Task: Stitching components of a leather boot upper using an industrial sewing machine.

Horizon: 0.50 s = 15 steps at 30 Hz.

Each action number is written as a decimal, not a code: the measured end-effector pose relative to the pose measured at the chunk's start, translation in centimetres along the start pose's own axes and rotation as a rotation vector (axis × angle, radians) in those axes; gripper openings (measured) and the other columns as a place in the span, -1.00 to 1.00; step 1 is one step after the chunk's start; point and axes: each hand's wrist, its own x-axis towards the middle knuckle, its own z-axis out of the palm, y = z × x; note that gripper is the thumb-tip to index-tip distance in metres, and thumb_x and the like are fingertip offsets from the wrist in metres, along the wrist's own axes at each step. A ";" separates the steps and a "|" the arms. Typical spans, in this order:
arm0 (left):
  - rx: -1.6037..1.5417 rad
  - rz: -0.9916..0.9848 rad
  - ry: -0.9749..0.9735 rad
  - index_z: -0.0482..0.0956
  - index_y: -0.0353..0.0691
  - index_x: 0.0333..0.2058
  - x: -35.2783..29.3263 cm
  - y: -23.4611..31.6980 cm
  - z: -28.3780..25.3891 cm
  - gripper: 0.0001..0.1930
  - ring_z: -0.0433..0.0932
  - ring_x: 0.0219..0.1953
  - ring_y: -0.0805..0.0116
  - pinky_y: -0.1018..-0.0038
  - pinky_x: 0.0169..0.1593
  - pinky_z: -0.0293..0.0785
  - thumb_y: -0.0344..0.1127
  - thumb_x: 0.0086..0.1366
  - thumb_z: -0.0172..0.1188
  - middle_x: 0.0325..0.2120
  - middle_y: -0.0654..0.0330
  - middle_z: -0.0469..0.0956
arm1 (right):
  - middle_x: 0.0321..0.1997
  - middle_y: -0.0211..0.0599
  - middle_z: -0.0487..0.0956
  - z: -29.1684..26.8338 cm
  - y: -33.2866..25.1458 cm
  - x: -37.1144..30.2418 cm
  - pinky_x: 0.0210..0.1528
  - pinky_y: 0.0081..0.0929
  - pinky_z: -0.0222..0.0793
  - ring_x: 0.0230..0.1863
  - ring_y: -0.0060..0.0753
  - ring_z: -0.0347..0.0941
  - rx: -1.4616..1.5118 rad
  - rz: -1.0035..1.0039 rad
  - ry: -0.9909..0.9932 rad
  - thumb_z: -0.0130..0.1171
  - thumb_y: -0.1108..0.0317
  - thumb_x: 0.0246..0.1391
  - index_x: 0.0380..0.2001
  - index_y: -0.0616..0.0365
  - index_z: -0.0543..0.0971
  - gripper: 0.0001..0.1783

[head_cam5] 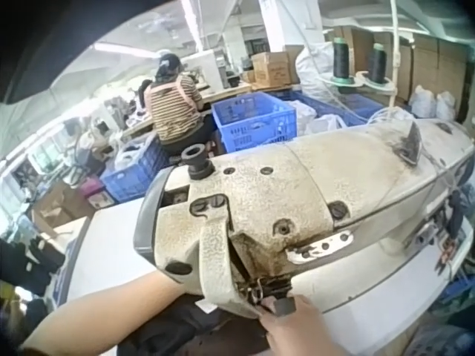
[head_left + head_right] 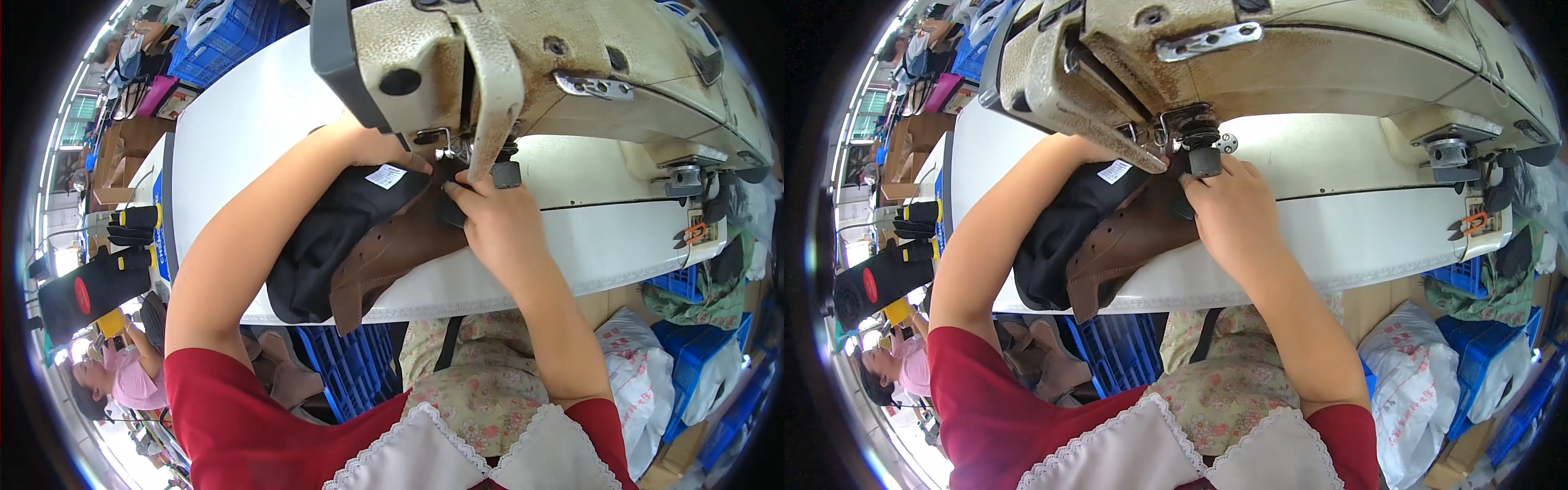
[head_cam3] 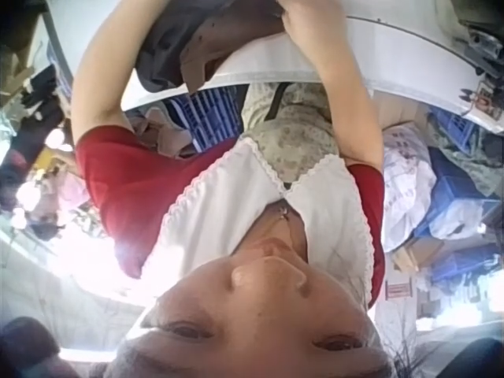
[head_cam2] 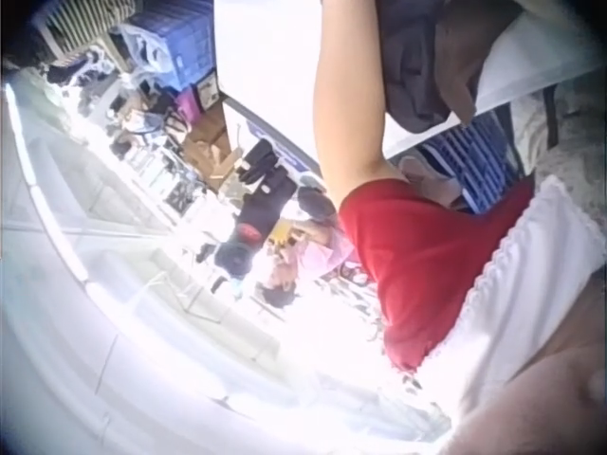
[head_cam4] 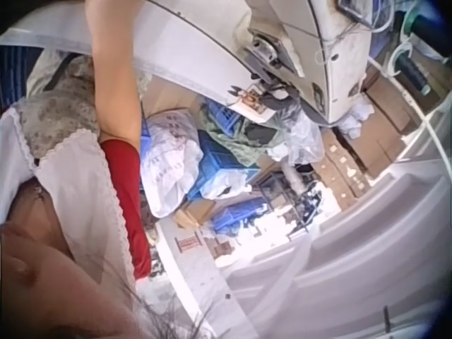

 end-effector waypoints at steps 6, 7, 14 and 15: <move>-0.109 -0.117 -0.027 0.56 0.10 0.15 0.8 -2.9 2.8 -0.19 0.37 0.25 0.01 0.11 0.29 0.24 0.31 -0.08 0.43 0.17 0.10 0.49 | -0.03 -0.36 0.62 0.1 0.1 0.1 -0.22 -0.21 0.50 -0.28 -0.13 0.59 -0.002 -0.014 0.006 0.20 0.59 -0.15 -0.15 0.10 0.69 -0.60; -0.110 -0.119 -0.026 0.56 0.10 0.15 0.7 -3.4 3.2 -0.19 0.37 0.25 0.01 0.11 0.29 0.24 0.31 -0.08 0.43 0.17 0.10 0.49 | -0.03 -0.36 0.62 0.1 0.0 0.1 -0.22 -0.21 0.50 -0.28 -0.13 0.59 -0.001 -0.016 0.005 0.20 0.59 -0.15 -0.15 0.10 0.69 -0.60; -0.050 -0.329 -0.038 0.29 0.10 0.35 1.3 -3.5 3.9 0.06 0.13 0.39 -0.09 -0.34 0.25 0.09 0.32 -0.13 0.47 0.35 -0.02 0.22 | -0.16 -0.22 0.64 0.5 0.6 0.7 0.04 -0.15 0.44 -0.06 -0.08 0.52 0.072 0.018 0.062 0.22 0.61 -0.19 -0.24 0.14 0.70 -0.65; -0.051 -0.332 -0.037 0.29 0.10 0.35 1.4 -3.4 3.7 0.06 0.13 0.39 -0.09 -0.34 0.25 0.09 0.32 -0.13 0.47 0.35 -0.02 0.22 | -0.14 -0.21 0.64 0.6 0.8 0.8 0.04 -0.15 0.43 -0.06 -0.07 0.53 0.083 0.025 0.070 0.21 0.61 -0.19 -0.25 0.12 0.70 -0.65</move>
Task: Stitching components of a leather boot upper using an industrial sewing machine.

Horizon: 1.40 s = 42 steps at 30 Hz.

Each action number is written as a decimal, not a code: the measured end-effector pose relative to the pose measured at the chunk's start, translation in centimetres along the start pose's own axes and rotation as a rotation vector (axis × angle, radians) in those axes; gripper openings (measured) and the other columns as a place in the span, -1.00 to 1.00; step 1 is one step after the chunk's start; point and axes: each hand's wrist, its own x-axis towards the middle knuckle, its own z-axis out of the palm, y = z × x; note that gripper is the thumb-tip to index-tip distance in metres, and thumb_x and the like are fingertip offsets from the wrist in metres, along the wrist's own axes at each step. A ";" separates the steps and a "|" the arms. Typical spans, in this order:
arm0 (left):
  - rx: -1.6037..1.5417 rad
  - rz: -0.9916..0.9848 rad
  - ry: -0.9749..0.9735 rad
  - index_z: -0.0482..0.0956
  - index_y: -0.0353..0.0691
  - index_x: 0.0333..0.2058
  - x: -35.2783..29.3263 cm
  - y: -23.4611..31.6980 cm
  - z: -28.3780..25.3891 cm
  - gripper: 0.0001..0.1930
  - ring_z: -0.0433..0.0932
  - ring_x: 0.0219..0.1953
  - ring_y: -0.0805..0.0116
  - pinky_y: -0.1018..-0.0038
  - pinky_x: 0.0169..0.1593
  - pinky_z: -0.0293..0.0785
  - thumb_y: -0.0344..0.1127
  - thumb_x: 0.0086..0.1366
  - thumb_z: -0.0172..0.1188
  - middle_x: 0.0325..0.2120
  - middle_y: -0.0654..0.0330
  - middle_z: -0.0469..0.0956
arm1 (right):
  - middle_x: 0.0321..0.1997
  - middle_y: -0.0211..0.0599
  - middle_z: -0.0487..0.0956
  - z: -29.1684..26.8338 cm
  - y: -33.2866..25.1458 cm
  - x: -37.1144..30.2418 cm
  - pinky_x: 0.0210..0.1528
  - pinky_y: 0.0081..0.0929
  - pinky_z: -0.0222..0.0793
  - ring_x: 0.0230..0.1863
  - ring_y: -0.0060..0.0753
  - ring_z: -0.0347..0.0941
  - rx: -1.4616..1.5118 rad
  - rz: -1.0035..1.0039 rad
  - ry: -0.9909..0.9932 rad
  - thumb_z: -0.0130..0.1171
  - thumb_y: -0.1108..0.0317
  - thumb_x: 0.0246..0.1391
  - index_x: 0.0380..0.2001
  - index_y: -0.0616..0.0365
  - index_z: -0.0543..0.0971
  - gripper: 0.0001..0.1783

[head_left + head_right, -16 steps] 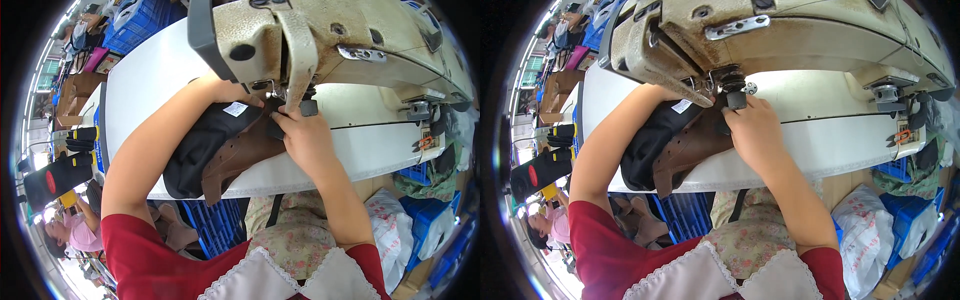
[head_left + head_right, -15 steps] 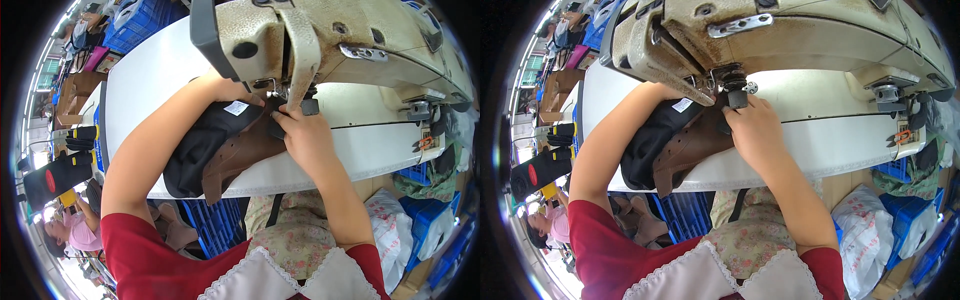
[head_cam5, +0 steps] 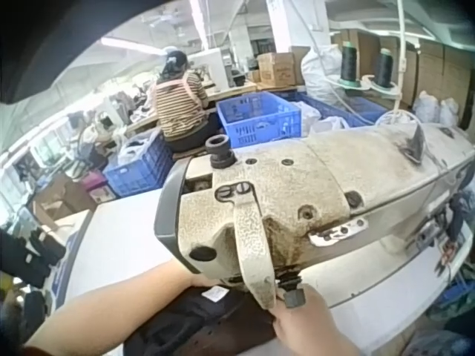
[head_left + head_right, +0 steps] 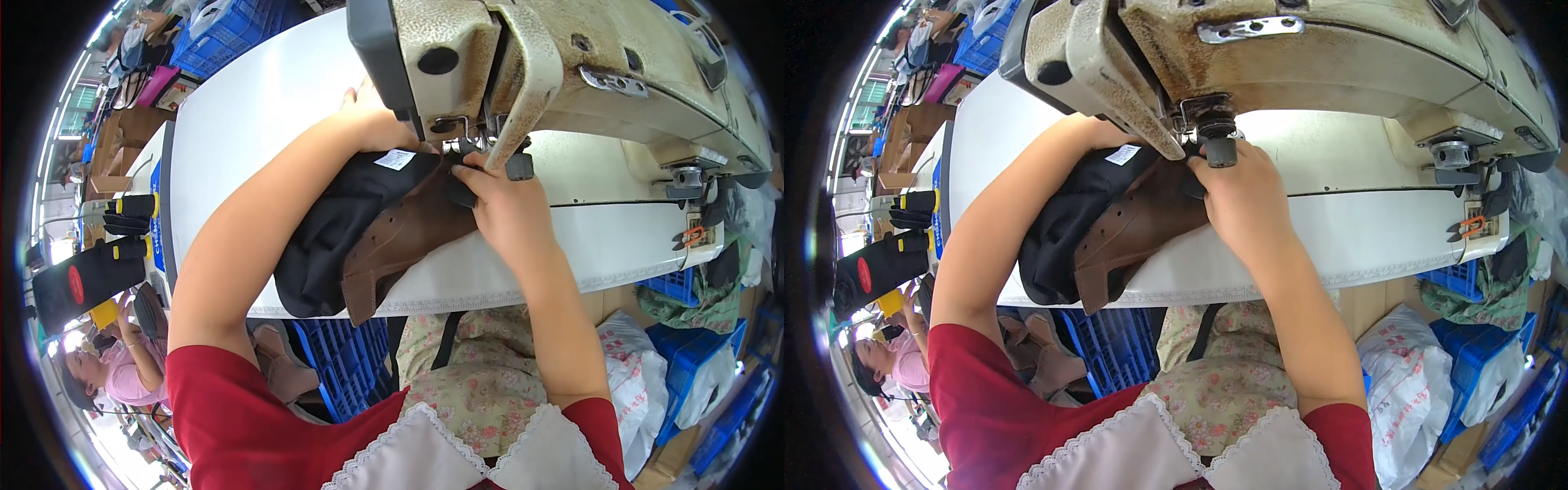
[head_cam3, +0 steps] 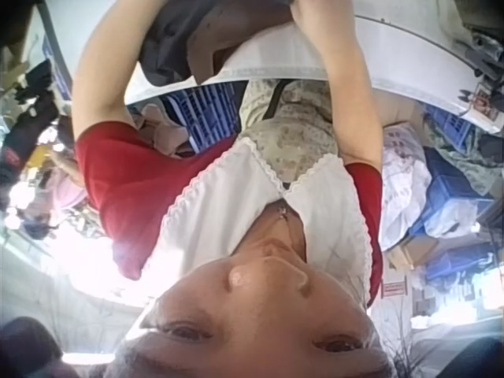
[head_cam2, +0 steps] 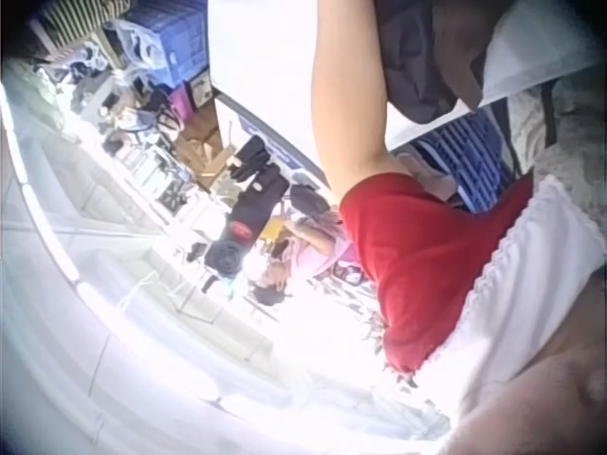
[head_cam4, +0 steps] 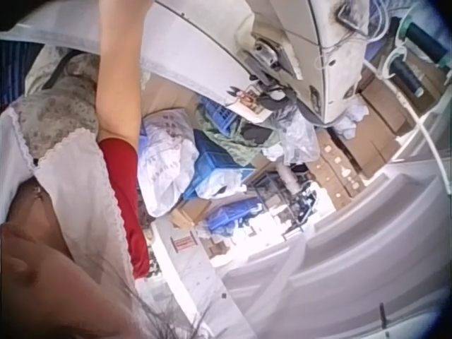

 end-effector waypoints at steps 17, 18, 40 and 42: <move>-0.011 -0.026 -0.067 0.43 0.12 0.27 -0.9 1.3 -1.4 -0.04 0.21 0.34 -0.07 -0.25 0.26 0.15 0.31 -0.14 0.47 0.28 0.08 0.35 | -0.20 -0.31 0.69 -0.1 0.5 -0.4 0.04 -0.18 0.46 -0.06 -0.15 0.56 0.184 0.002 0.027 0.21 0.61 -0.22 -0.33 0.12 0.71 -0.70; -0.036 0.012 -0.038 0.46 0.11 0.25 -1.0 1.1 -1.5 -0.06 0.23 0.33 -0.07 -0.23 0.26 0.15 0.31 -0.14 0.47 0.27 0.10 0.38 | -0.19 -0.31 0.69 0.0 0.5 -0.5 0.04 -0.19 0.46 -0.05 -0.14 0.56 0.197 -0.002 0.044 0.21 0.61 -0.22 -0.34 0.13 0.71 -0.70; -0.051 -0.149 0.030 0.00 0.06 0.45 3.1 -2.8 2.4 0.12 -0.26 0.52 -0.06 -0.18 0.42 -0.11 0.28 0.00 0.38 0.46 0.02 -0.09 | -0.30 -0.17 0.63 -0.3 2.5 0.9 -0.03 -0.14 0.47 -0.13 -0.03 0.54 0.142 -0.002 0.065 0.17 0.63 -0.20 -0.34 0.08 0.70 -0.69; -0.066 -0.164 -0.006 0.03 0.14 0.45 2.0 -1.6 1.2 0.08 -0.26 0.52 -0.07 -0.23 0.40 -0.09 0.29 0.01 0.35 0.46 0.04 -0.08 | -0.30 -0.18 0.64 -0.4 2.4 1.0 -0.01 -0.15 0.47 -0.11 -0.04 0.53 0.094 -0.035 0.072 0.16 0.61 -0.17 -0.34 0.08 0.69 -0.71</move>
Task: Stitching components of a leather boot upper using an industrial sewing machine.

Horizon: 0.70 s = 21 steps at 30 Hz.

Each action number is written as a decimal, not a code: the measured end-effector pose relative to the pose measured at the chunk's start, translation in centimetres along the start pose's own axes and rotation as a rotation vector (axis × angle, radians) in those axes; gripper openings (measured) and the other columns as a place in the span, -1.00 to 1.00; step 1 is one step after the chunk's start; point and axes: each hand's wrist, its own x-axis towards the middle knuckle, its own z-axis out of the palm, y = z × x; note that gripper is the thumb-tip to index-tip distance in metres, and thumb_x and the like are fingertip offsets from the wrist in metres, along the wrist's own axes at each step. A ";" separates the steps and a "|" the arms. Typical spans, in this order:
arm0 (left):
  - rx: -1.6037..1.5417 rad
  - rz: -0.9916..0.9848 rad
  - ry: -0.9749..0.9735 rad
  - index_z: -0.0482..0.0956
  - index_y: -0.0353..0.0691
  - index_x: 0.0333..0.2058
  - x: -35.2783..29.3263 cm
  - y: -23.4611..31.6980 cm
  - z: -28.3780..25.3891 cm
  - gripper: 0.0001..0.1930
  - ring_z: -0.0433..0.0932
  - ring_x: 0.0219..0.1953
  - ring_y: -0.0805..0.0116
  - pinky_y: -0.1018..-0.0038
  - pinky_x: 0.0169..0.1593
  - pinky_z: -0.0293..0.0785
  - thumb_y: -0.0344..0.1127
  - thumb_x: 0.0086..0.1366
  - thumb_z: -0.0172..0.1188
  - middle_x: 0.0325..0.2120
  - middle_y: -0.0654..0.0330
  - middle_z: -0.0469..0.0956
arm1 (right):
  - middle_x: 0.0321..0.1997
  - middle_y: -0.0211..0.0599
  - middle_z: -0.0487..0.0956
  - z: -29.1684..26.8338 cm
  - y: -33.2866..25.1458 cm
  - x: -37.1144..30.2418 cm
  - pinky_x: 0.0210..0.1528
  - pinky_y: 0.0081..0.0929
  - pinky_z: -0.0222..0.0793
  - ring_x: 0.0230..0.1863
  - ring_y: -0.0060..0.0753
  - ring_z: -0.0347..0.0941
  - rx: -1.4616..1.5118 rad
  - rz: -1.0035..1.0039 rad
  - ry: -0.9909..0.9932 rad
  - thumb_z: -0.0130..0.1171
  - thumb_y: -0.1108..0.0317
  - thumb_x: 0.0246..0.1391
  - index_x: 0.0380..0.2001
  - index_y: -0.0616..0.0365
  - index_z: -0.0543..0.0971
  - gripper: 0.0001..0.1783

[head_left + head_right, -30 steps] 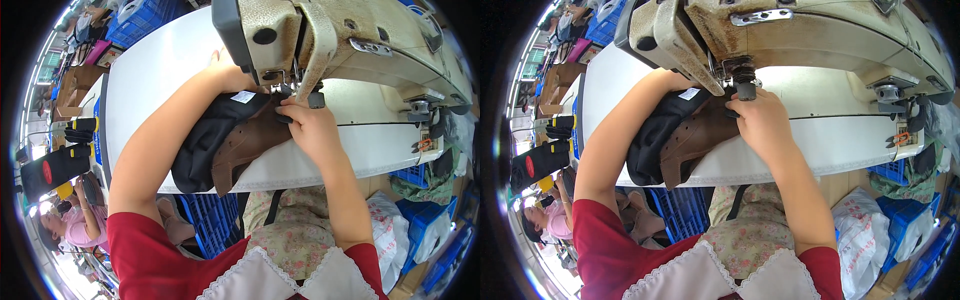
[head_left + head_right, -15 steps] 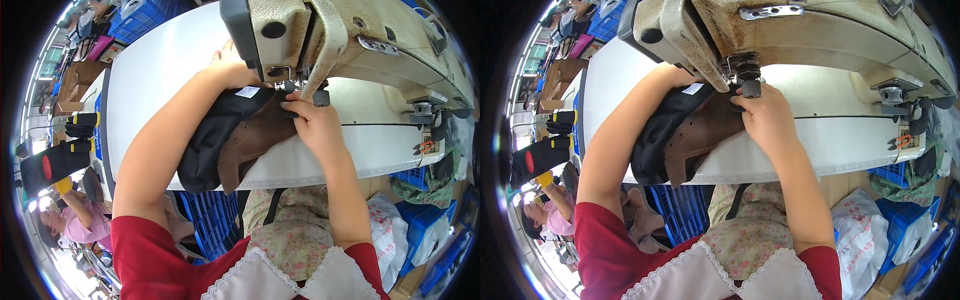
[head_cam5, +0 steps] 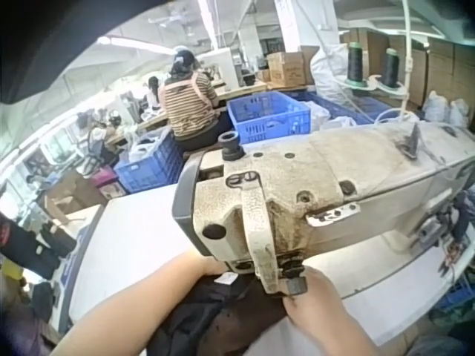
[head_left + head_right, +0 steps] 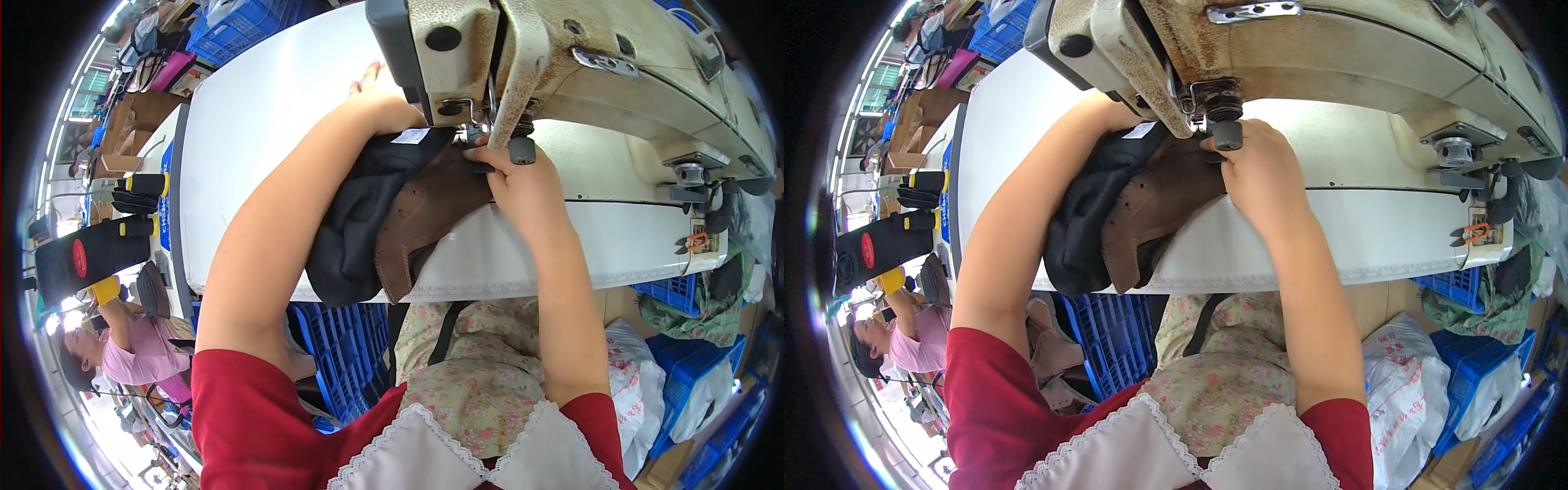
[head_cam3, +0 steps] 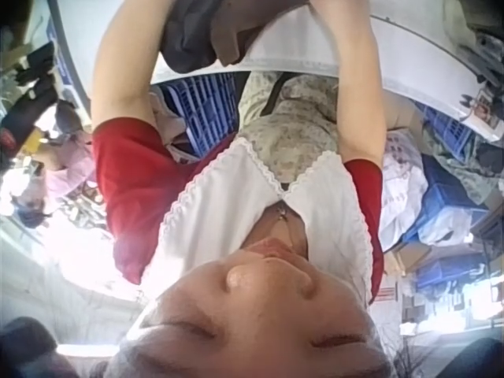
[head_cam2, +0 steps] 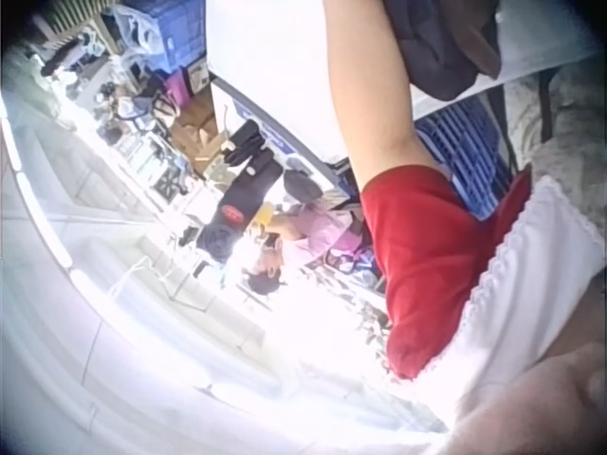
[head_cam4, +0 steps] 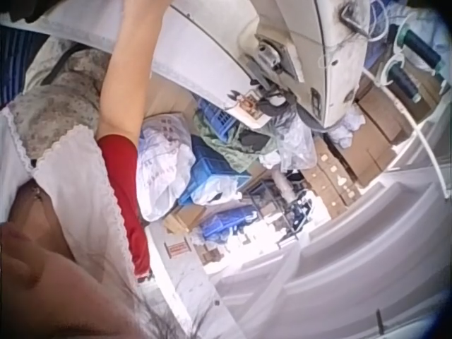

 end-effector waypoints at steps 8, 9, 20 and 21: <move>0.091 0.032 0.068 0.06 0.20 0.44 0.6 -2.3 0.4 0.01 -0.21 0.51 0.01 -0.21 0.38 -0.06 0.32 0.07 0.27 0.46 0.04 -0.06 | -0.21 -0.24 0.65 -0.3 -0.9 0.2 0.01 -0.18 0.47 -0.08 -0.05 0.53 0.018 0.074 -0.049 0.14 0.59 -0.09 -0.31 0.07 0.70 -0.72; 0.077 0.068 0.075 0.14 0.19 0.42 0.2 -2.5 0.0 -0.02 -0.13 0.50 0.00 -0.26 0.36 -0.02 0.34 0.06 0.27 0.45 0.05 -0.01 | -0.19 -0.26 0.65 -0.2 -1.1 0.2 0.01 -0.19 0.48 -0.08 -0.05 0.53 0.037 0.078 -0.039 0.13 0.59 -0.09 -0.31 0.06 0.70 -0.72; 0.293 -0.139 0.532 0.63 -0.28 -0.31 -20.1 8.2 -9.1 -0.83 0.60 -0.33 0.01 0.26 -0.21 0.51 -0.29 0.31 0.18 -0.38 -0.01 0.61 | -0.20 -0.29 0.65 0.0 1.0 0.6 -0.06 -0.24 0.49 -0.16 -0.07 0.55 0.172 0.124 -0.063 0.13 0.56 -0.12 -0.36 0.07 0.70 -0.75; 0.212 -0.171 0.582 0.62 -0.29 -0.37 -21.5 10.7 -8.4 -0.84 0.59 -0.41 0.06 0.28 -0.27 0.51 -0.30 0.29 0.20 -0.44 0.02 0.60 | -0.21 -0.29 0.65 -0.3 1.4 0.5 -0.08 -0.25 0.49 -0.19 -0.08 0.56 0.180 0.178 -0.089 0.14 0.54 -0.13 -0.36 0.08 0.69 -0.76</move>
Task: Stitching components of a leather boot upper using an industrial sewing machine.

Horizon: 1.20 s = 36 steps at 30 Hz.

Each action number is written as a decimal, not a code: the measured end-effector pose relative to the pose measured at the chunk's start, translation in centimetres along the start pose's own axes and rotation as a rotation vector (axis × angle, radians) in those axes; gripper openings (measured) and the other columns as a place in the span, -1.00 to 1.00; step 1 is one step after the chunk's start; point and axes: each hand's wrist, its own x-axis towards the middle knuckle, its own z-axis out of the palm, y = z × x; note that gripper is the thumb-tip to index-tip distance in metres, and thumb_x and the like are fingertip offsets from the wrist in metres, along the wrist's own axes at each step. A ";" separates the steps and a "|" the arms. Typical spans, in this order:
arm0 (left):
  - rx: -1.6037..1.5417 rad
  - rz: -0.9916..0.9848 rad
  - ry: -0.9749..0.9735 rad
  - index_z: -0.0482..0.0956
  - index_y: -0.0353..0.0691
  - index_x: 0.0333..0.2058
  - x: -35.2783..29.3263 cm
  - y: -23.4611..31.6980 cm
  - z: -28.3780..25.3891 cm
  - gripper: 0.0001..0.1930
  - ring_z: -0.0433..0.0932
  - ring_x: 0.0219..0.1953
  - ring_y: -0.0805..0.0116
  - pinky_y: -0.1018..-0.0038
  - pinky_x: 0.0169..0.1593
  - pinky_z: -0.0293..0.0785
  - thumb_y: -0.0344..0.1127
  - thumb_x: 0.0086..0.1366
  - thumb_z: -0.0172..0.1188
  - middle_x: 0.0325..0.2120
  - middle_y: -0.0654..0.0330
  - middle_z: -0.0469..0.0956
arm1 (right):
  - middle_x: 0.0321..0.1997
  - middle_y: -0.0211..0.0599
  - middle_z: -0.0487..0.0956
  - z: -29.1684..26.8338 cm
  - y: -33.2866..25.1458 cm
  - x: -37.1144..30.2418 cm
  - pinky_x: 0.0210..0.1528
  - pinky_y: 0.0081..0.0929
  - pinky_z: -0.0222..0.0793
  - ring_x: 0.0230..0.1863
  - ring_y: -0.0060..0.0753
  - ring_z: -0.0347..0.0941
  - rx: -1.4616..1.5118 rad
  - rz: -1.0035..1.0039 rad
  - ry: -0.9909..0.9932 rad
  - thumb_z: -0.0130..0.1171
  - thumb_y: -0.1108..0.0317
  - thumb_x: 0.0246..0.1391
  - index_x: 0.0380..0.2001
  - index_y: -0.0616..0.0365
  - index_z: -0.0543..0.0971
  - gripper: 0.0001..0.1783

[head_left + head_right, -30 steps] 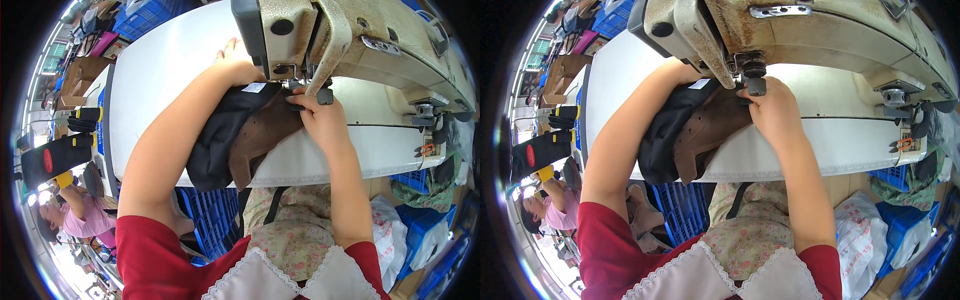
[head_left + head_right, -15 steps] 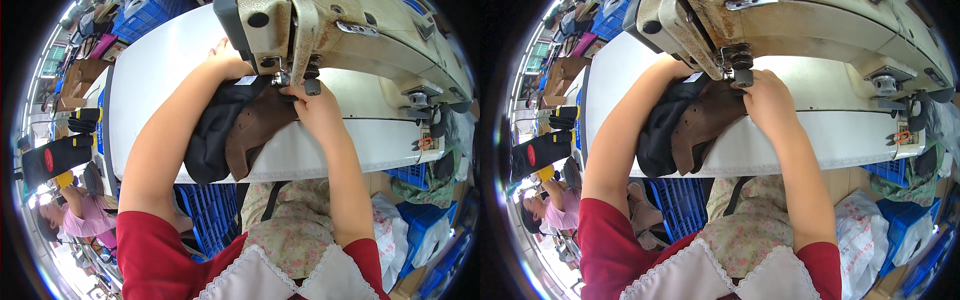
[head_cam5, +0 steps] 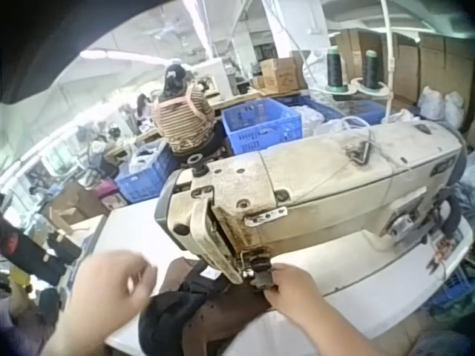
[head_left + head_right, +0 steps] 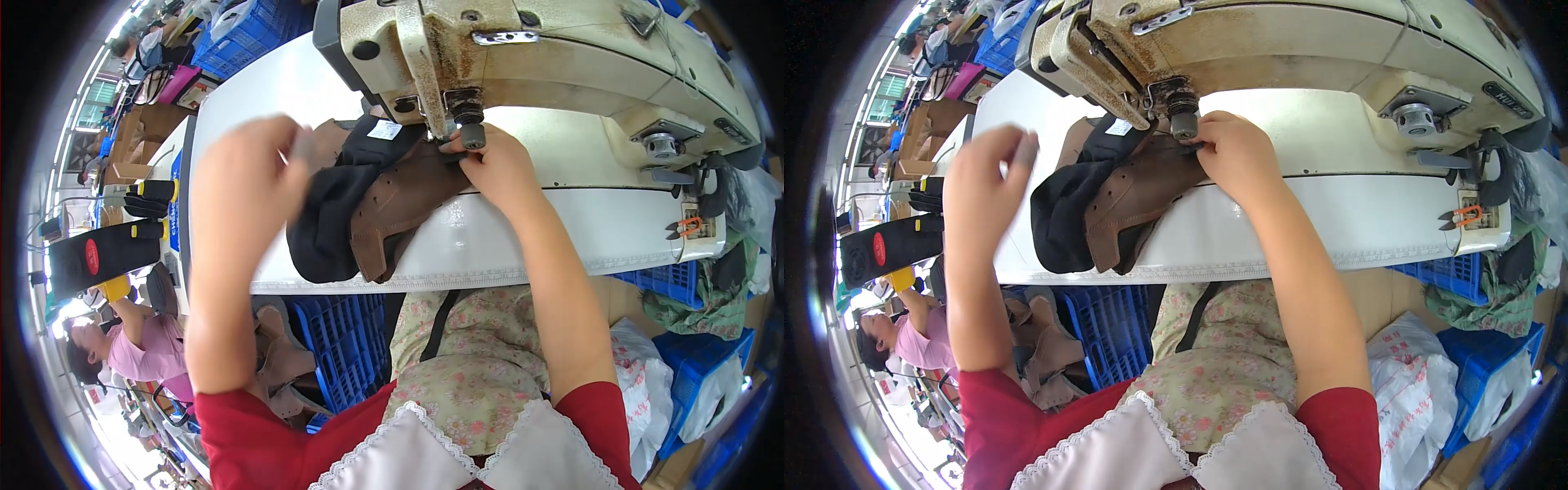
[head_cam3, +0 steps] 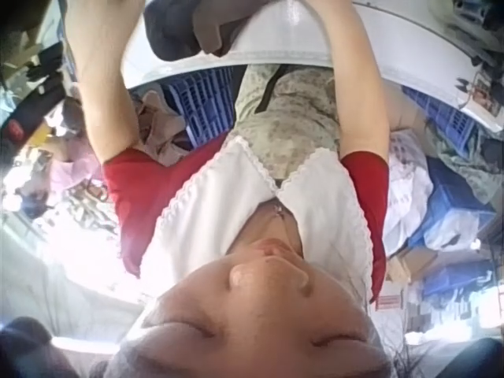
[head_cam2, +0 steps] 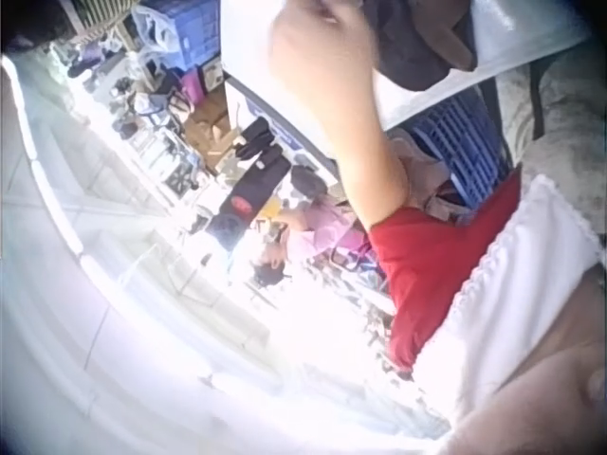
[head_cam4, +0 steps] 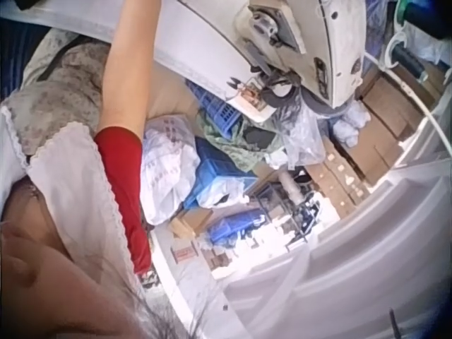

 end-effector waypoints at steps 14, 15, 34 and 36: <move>0.458 0.291 0.081 0.53 -0.42 -0.09 -3.1 7.3 13.7 -0.62 0.63 -0.09 0.09 0.30 0.01 0.55 -0.40 0.08 0.20 -0.15 -0.07 0.64 | -0.08 -0.04 0.61 -1.2 -0.4 -1.9 -0.02 -0.33 0.49 -0.10 -0.16 0.58 0.344 0.228 -0.002 0.10 0.49 -0.01 0.00 0.17 0.61 -0.56; 0.457 0.298 0.082 0.53 -0.42 -0.09 -2.4 7.5 12.3 -0.62 0.63 -0.09 0.09 0.30 0.01 0.55 -0.40 0.08 0.20 -0.15 -0.07 0.64 | -0.05 0.00 0.60 -1.1 0.1 -2.4 0.00 -0.32 0.48 -0.08 -0.14 0.58 0.390 0.199 0.018 0.10 0.50 -0.02 0.06 0.18 0.57 -0.52; 0.136 0.271 -0.567 0.49 -0.33 -0.10 2.3 6.9 5.7 -0.62 0.62 -0.14 -0.10 0.10 -0.05 0.51 -0.37 0.10 0.29 -0.27 -0.11 0.63 | -0.12 -0.14 0.52 -0.9 -1.8 -2.2 -0.25 -0.47 0.60 -0.25 -0.35 0.60 1.104 0.536 -0.189 0.14 0.59 0.06 0.34 0.26 0.24 -0.27; 0.115 0.285 -0.572 0.48 -0.32 -0.07 2.0 7.2 5.2 -0.60 0.61 -0.11 -0.08 0.11 -0.01 0.50 -0.37 0.09 0.29 -0.20 -0.09 0.62 | -0.18 -0.14 0.53 -1.0 -1.5 -2.2 -0.30 -0.46 0.60 -0.31 -0.35 0.60 0.988 0.528 -0.214 0.15 0.56 0.05 0.32 0.28 0.26 -0.28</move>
